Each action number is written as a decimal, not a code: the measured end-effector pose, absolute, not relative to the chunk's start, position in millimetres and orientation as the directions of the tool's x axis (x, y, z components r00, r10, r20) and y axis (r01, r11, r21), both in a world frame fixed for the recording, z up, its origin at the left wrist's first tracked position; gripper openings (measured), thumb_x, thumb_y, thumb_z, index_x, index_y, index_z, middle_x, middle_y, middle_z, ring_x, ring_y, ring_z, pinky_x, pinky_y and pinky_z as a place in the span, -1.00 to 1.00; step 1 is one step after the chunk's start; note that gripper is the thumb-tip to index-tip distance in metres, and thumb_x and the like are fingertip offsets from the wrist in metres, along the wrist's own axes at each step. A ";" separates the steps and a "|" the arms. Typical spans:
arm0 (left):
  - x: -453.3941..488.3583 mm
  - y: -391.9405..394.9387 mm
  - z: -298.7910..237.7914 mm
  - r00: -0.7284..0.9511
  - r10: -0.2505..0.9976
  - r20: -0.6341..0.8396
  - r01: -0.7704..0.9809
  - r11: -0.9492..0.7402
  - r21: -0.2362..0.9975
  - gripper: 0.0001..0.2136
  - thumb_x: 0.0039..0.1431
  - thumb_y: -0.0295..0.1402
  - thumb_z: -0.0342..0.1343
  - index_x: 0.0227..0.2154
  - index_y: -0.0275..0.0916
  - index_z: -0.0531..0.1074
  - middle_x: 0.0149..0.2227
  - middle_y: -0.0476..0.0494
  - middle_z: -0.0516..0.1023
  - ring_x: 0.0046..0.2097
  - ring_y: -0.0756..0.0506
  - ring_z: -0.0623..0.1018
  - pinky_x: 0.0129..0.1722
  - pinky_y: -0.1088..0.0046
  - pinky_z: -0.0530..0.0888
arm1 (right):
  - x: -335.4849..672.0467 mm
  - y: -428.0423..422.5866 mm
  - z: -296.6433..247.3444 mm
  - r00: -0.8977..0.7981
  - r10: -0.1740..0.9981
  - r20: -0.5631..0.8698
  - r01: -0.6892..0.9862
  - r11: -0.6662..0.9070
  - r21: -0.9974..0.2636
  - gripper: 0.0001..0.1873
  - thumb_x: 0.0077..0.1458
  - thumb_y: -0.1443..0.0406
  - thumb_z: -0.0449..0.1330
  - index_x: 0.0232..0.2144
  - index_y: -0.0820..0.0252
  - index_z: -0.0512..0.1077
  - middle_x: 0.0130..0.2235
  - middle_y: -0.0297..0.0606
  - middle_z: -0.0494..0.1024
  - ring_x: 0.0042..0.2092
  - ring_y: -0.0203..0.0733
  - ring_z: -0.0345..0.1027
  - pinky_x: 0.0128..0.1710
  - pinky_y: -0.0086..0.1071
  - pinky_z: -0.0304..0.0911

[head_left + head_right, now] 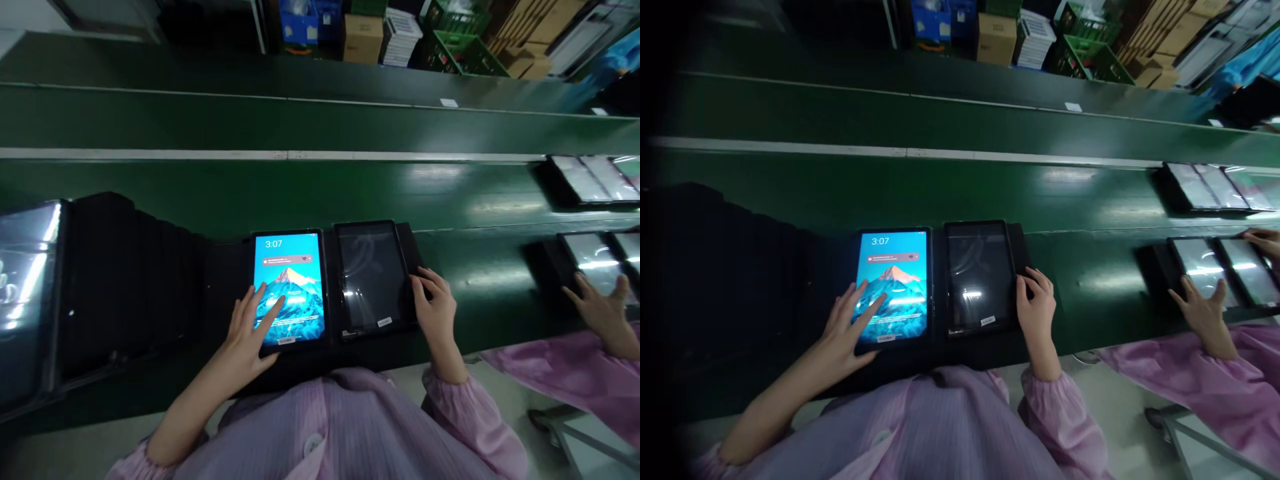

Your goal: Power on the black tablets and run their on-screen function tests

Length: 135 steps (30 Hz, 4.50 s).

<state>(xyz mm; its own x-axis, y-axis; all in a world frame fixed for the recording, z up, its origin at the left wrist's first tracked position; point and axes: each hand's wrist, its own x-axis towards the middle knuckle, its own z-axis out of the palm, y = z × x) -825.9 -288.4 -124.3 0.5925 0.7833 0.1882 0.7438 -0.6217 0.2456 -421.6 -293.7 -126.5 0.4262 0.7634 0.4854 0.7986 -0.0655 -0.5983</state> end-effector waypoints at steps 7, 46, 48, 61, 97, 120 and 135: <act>-830.2 -290.4 -121.1 0.505 0.825 0.254 0.719 -0.565 0.405 -0.32 0.44 -0.26 0.12 0.52 0.24 0.06 0.59 -0.25 -0.08 0.57 -0.60 -0.02 0.33 -0.55 0.26 | -433.5 -335.0 -127.2 0.309 0.781 0.543 0.856 0.021 -0.516 -0.59 0.43 0.05 0.17 -0.32 0.04 0.73 -0.11 -0.13 0.75 0.09 0.09 0.59 0.05 0.02 0.54; -846.6 -292.9 -121.2 0.237 0.972 0.010 0.797 -0.200 0.569 -0.11 0.25 0.08 0.23 0.53 -0.03 0.00 0.58 -0.45 -0.14 0.59 -0.59 -0.13 0.43 -0.46 0.14 | -460.3 -336.7 -98.0 -0.126 0.736 0.665 0.876 0.397 -0.274 -0.72 0.39 0.38 0.23 -0.30 0.06 0.71 0.03 -0.20 0.71 0.24 0.10 0.48 0.05 -0.02 0.53; -843.0 -295.5 -122.5 0.250 0.968 -0.028 0.803 -0.191 0.565 -0.05 0.23 0.08 0.27 0.55 -0.01 -0.07 0.59 -0.45 -0.20 0.59 -0.62 -0.17 0.42 -0.49 0.13 | -470.7 -341.6 -100.5 -0.169 0.748 0.642 0.858 0.432 -0.277 -0.72 0.38 0.38 0.23 -0.31 0.05 0.71 0.05 -0.20 0.70 0.24 0.13 0.48 0.03 0.00 0.57; -825.0 -286.4 -118.0 0.083 0.992 -0.091 0.805 -0.013 0.593 -0.05 0.17 0.04 0.29 0.52 -0.14 0.05 0.60 -0.47 -0.26 0.59 -0.60 -0.20 0.44 -0.46 0.10 | -492.9 -341.1 -102.1 -0.257 0.746 0.615 0.810 0.513 -0.285 -0.68 0.41 0.35 0.20 -0.37 0.10 0.68 0.11 -0.16 0.67 0.30 0.17 0.42 0.11 0.07 0.57; -859.5 -290.7 -111.6 0.155 0.988 0.000 0.769 -0.121 0.628 -0.29 0.30 0.08 0.10 0.42 -0.14 0.23 0.56 -0.42 0.01 0.58 -0.46 0.02 0.49 -0.30 0.14 | -503.1 -343.7 -112.2 -0.255 0.775 0.578 0.873 0.442 -0.207 -0.75 0.39 0.33 0.23 -0.13 -0.03 0.73 0.26 -0.19 0.55 0.39 0.23 0.28 0.24 0.20 0.46; -855.4 -289.1 -128.3 0.176 0.983 0.056 0.807 -0.176 0.564 -0.22 0.27 0.01 0.21 0.47 -0.13 0.16 0.55 -0.46 -0.04 0.58 -0.57 -0.08 0.46 -0.41 0.08 | -491.3 -331.2 -114.9 -0.105 0.719 0.687 0.864 0.408 -0.295 -0.73 0.35 0.42 0.25 -0.09 0.01 0.71 0.18 -0.24 0.60 0.30 0.11 0.39 0.20 0.02 0.47; -872.2 -282.7 -137.3 0.201 0.969 0.144 0.767 -0.247 0.593 -0.08 0.18 0.38 0.13 0.51 0.07 0.17 0.56 -0.42 0.03 0.55 -0.65 0.04 0.30 -0.60 0.23 | -495.1 -326.9 -109.7 -0.253 0.758 0.601 0.825 0.494 -0.276 -0.77 0.39 0.33 0.22 -0.19 0.05 0.71 0.24 -0.16 0.54 0.40 0.23 0.25 0.26 0.14 0.40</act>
